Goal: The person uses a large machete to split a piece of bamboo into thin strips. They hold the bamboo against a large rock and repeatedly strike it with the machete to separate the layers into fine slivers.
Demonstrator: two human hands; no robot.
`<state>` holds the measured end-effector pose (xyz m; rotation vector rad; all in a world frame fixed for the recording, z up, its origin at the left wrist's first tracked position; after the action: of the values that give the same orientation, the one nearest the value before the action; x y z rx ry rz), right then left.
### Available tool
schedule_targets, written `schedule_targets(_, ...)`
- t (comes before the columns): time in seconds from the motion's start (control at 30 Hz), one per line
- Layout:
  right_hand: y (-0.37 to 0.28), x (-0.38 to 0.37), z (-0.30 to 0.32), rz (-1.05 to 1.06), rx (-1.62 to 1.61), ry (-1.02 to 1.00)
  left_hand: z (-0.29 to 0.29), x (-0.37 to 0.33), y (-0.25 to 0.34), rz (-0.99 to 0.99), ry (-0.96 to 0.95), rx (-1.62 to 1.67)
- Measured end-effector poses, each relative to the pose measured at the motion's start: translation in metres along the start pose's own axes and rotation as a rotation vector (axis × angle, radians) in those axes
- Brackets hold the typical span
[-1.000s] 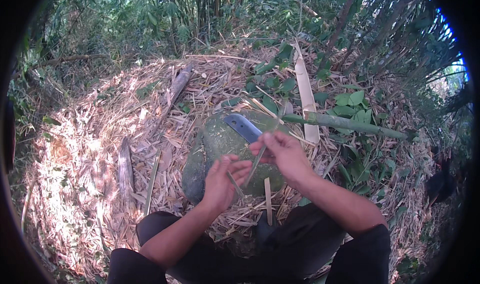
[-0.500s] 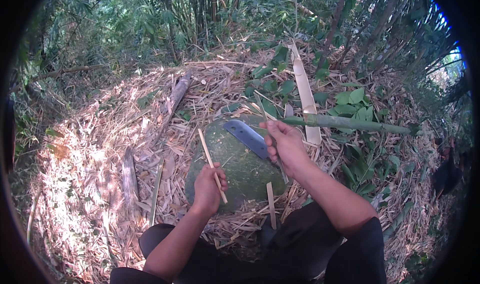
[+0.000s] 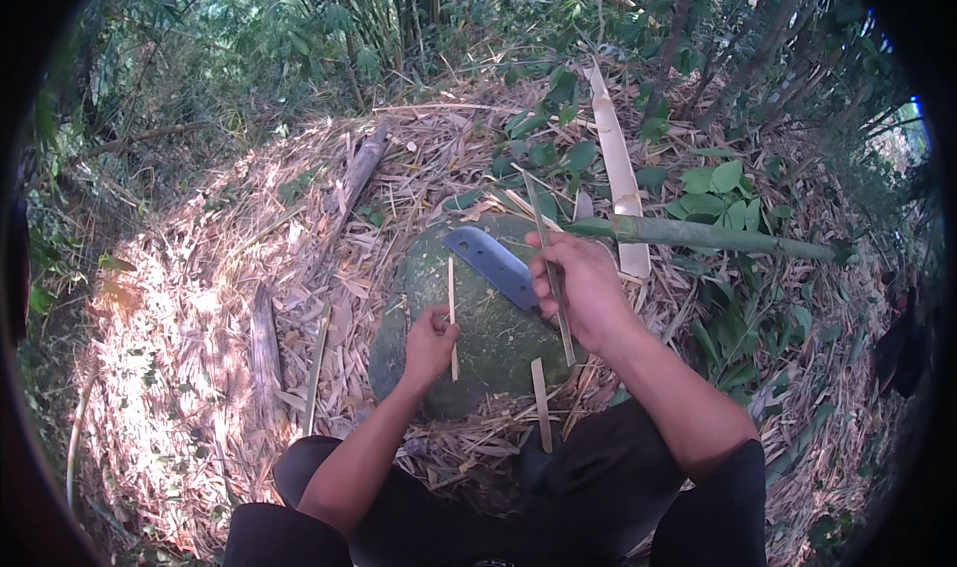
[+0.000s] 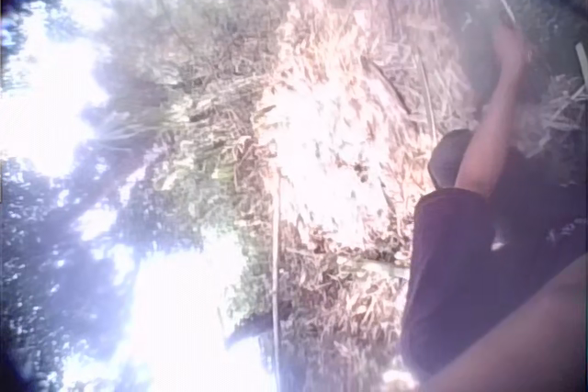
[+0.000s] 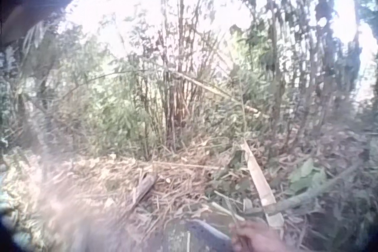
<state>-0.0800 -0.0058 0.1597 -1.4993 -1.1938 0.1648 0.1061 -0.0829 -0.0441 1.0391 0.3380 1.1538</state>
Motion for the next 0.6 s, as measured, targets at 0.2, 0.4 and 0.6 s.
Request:
schedule_targets(0.2,0.014,0.002,-0.006,-0.057,0.251,-0.136,0.006,-0.014,0.006,-0.112,0.064,-0.137)
schedule_targets(0.4,0.03,0.005,-0.006,-0.097,0.641,-0.192,0.034,-0.009,0.025,-0.078,0.149,-0.262)
schedule_targets(0.6,0.028,0.016,-0.032,0.119,1.092,-0.303,0.113,0.023,0.118,-0.581,0.581,-0.165)
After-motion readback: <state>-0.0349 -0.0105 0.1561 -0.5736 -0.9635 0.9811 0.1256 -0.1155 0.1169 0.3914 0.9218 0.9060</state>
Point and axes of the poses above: each hand's wrist, its own x-axis away from the middle knuckle, its own z-axis out of the back of the hand, y = z × x, the point moved 9 cm from there along -x, towards the middle knuckle, and after that the axes turned 10 degrees about -x, right-handed, at the moved point
